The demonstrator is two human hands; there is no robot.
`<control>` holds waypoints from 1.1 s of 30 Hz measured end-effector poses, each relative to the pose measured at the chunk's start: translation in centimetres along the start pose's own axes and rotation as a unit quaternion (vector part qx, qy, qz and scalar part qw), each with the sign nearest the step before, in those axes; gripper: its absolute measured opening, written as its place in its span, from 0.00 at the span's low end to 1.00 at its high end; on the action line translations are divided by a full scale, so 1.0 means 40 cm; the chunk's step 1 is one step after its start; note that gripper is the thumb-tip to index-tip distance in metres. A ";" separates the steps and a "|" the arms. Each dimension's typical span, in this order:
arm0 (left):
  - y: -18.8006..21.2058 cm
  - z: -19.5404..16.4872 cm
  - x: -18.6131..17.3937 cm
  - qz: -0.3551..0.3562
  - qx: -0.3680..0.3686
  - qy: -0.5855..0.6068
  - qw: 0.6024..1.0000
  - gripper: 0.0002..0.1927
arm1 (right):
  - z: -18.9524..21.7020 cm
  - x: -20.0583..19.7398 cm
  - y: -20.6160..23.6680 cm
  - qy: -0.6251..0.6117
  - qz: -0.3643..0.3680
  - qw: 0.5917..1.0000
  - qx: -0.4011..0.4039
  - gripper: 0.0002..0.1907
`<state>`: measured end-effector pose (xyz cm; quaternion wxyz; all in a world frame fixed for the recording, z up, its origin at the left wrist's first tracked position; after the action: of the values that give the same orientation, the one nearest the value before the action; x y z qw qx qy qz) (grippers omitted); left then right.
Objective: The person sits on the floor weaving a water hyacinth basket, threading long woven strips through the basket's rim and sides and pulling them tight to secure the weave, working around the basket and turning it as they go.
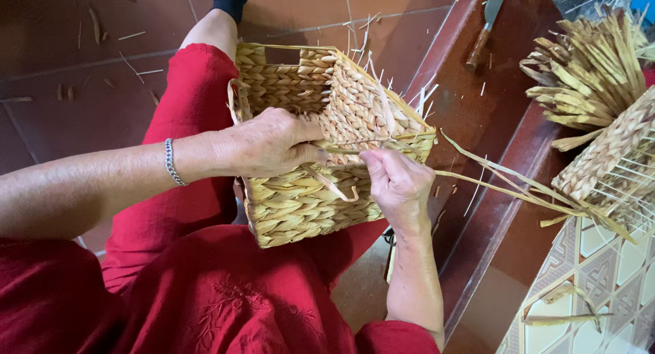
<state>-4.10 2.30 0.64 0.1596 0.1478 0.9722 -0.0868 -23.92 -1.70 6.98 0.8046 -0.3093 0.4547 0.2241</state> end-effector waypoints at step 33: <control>0.146 -0.083 -0.054 -0.119 0.066 0.298 0.945 0.18 | 0.135 0.038 0.031 -0.073 0.006 0.989 -0.125 0.16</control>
<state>-1.23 7.95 3.76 -0.1589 0.0605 0.9780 -0.1210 -20.77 3.09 7.42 0.7891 -0.3881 0.3651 0.3056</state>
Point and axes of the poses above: each hand's wrist, its own y-axis away from the middle knuckle, its own x-axis out of the palm, z = x × y, the point moved 5 cm from there along -y, towards the middle knuckle, and after that the axes turned 4 degrees about y, right-handed, at the moved point
